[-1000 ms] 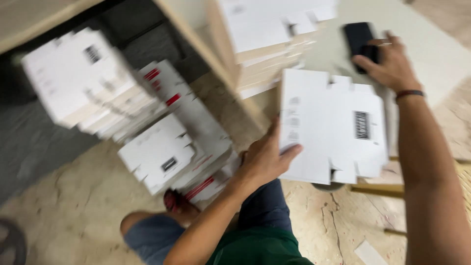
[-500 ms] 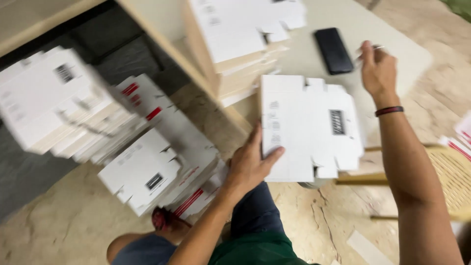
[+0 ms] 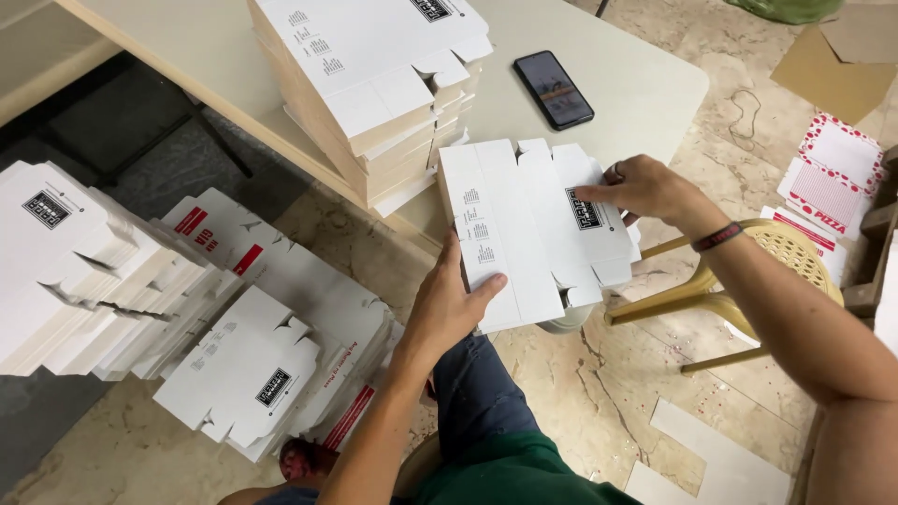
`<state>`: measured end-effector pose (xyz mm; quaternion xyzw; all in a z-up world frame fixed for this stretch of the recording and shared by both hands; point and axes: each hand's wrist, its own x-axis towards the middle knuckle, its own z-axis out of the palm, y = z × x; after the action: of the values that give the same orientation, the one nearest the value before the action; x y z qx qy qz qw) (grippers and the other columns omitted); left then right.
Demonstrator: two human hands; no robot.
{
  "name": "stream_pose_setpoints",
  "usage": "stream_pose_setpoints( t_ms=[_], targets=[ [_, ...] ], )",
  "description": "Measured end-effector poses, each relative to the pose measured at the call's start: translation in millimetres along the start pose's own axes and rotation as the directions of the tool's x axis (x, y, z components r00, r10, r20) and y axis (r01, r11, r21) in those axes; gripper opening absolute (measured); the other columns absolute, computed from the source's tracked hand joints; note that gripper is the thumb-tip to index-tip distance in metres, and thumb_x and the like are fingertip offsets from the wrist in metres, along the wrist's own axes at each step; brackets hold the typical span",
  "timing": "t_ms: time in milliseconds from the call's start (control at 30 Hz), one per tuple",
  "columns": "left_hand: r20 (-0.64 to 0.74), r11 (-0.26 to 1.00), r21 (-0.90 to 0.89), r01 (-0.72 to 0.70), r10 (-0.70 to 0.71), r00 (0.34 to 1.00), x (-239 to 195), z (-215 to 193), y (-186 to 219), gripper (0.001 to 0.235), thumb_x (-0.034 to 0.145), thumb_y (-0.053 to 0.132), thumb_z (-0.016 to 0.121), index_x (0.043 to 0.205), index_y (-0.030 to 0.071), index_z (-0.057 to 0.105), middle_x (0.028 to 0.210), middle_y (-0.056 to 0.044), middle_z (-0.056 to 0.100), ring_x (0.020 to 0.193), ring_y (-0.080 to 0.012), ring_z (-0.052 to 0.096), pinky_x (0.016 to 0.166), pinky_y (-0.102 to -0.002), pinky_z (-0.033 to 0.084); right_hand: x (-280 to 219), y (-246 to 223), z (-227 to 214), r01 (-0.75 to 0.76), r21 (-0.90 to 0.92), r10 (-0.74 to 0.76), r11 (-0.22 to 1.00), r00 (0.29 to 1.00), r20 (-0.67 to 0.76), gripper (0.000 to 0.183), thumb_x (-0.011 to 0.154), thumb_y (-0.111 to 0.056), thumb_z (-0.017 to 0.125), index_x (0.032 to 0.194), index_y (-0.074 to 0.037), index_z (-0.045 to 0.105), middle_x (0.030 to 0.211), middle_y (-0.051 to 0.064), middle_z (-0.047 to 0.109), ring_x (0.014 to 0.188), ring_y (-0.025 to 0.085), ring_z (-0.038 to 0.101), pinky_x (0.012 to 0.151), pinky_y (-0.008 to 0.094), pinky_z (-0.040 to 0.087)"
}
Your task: Folding flat corrugated cardboard sheets into pizza boxes and stacking the finished products.
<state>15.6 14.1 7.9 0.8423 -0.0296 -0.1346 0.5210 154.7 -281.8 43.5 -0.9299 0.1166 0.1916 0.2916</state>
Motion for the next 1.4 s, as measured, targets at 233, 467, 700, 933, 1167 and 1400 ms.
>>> stream_pose_setpoints(
  t_ms=[233, 467, 700, 933, 1167, 1400],
  targets=[
    [0.032, 1.000, 0.020, -0.006, 0.006, 0.999, 3, -4, 2, 0.099, 0.093, 0.042, 0.062, 0.161, -0.007, 0.009, 0.161, -0.029, 0.031, 0.136, -0.0517, 0.050, 0.098, -0.061, 0.051, -18, -31, -4, -0.045, 0.006, 0.045, 0.999, 0.999, 0.013, 0.074, 0.080, -0.039, 0.088, 0.125, 0.015, 0.064, 0.113, 0.035, 0.067, 0.091, 0.044, 0.073, 0.073, 0.043, 0.064],
    [0.044, 0.995, 0.098, 0.033, -0.038, 0.998, -8, -11, 14, 0.098, 0.093, 0.045, 0.059, 0.162, -0.004, 0.008, 0.164, -0.022, 0.031, 0.133, -0.0458, 0.055, 0.090, -0.057, 0.056, -19, -45, -8, -0.082, -0.020, 0.083, 0.996, 0.995, 0.059, 0.078, 0.078, -0.033, 0.091, 0.128, 0.019, 0.059, 0.119, 0.040, 0.063, 0.098, 0.049, 0.070, 0.078, 0.049, 0.062],
    [0.037, 0.993, 0.115, 0.023, -0.027, 0.999, -7, -10, 13, 0.097, 0.094, 0.044, 0.058, 0.162, -0.005, 0.009, 0.164, -0.023, 0.032, 0.134, -0.0456, 0.055, 0.088, -0.058, 0.057, -22, -45, -9, -0.050, -0.013, 0.050, 0.999, 0.999, 0.016, 0.074, 0.076, -0.032, 0.094, 0.119, 0.020, 0.062, 0.109, 0.038, 0.065, 0.089, 0.048, 0.072, 0.070, 0.047, 0.063],
    [0.015, 0.996, 0.084, -0.009, 0.008, 1.000, 0, -4, 9, 0.095, 0.095, 0.040, 0.060, 0.160, -0.010, 0.011, 0.162, -0.030, 0.032, 0.134, -0.0507, 0.053, 0.089, -0.059, 0.056, -27, -45, -11, -0.030, -0.084, 0.024, 0.996, 0.997, -0.070, 0.073, 0.070, -0.034, 0.098, 0.114, 0.015, 0.066, 0.100, 0.034, 0.068, 0.080, 0.045, 0.074, 0.064, 0.043, 0.064],
    [0.012, 1.000, 0.013, -0.011, 0.011, 1.000, 4, 1, 0, 0.095, 0.095, 0.037, 0.061, 0.159, -0.013, 0.010, 0.160, -0.033, 0.032, 0.137, -0.0525, 0.048, 0.096, -0.059, 0.053, -21, -23, -12, 0.028, 0.175, -0.029, 0.984, 1.000, 0.003, 0.079, 0.075, -0.039, 0.091, 0.126, 0.012, 0.058, 0.110, 0.026, 0.063, 0.097, 0.037, 0.068, 0.079, 0.042, 0.061],
    [0.042, 0.999, -0.018, 0.036, -0.035, 0.998, -6, -7, 9, 0.099, 0.094, 0.041, 0.062, 0.160, -0.011, 0.010, 0.163, -0.033, 0.027, 0.144, -0.0501, 0.040, 0.110, -0.058, 0.044, -69, -41, 7, -0.019, 0.703, -0.101, 0.711, 0.987, 0.128, 0.074, 0.090, -0.053, 0.067, 0.136, 0.003, 0.053, 0.116, 0.020, 0.065, 0.103, 0.034, 0.069, 0.090, 0.051, 0.059]
  ],
)
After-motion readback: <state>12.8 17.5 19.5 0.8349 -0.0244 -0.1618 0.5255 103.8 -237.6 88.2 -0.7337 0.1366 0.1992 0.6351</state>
